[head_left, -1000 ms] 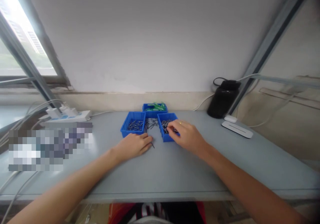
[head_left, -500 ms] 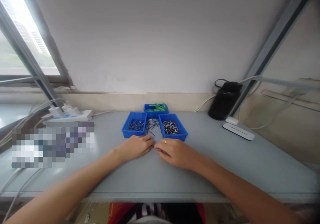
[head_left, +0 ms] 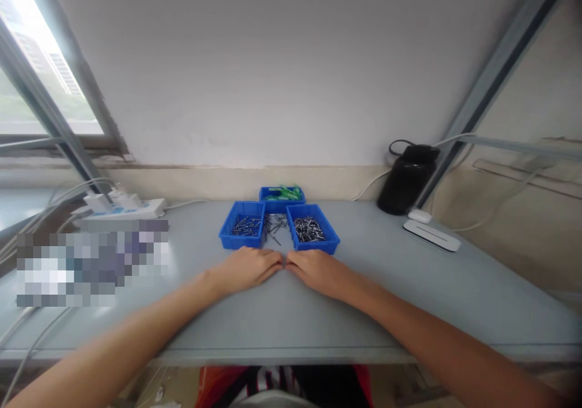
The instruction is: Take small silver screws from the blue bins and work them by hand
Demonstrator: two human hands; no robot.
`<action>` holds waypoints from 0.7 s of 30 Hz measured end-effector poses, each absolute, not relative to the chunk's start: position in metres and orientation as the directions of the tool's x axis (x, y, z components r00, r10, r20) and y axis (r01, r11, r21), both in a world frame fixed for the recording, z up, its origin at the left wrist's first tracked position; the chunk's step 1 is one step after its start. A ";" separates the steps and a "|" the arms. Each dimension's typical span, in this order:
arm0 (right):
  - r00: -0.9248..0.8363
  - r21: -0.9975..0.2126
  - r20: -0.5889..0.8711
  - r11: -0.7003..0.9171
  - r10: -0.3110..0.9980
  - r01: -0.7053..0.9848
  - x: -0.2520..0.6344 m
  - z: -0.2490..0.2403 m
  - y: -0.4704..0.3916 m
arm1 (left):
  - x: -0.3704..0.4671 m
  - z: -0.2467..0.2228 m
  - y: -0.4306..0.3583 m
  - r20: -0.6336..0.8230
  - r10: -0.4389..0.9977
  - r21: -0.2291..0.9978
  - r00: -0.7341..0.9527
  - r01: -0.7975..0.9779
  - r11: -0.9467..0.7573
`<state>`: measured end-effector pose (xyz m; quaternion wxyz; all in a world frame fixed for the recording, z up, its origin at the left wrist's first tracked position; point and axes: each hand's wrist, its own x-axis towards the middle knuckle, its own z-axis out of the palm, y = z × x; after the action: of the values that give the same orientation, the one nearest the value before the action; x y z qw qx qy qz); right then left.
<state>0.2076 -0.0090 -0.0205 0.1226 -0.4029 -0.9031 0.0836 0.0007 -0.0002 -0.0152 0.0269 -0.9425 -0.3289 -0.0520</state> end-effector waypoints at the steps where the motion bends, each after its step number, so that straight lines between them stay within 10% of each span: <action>1: -0.648 -0.231 0.155 0.665 0.746 0.710 0.208 -0.021 -0.008 | 0.000 -0.015 0.000 0.115 0.621 -0.018 0.775 0.627 -0.779; 12: -0.722 -0.203 0.223 0.756 0.655 0.622 0.203 -0.032 -0.006 | 0.001 -0.010 -0.003 0.284 0.435 -0.173 0.854 0.492 -0.853; 21: -0.685 -0.215 0.259 0.732 0.681 0.646 0.210 -0.017 -0.011 | -0.007 -0.011 0.004 0.131 0.578 0.006 0.806 0.582 -0.813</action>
<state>0.2098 -0.0107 -0.0172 0.1621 -0.3621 -0.9164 0.0530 -0.0069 0.0036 -0.0107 0.0170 -0.9501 -0.3051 -0.0633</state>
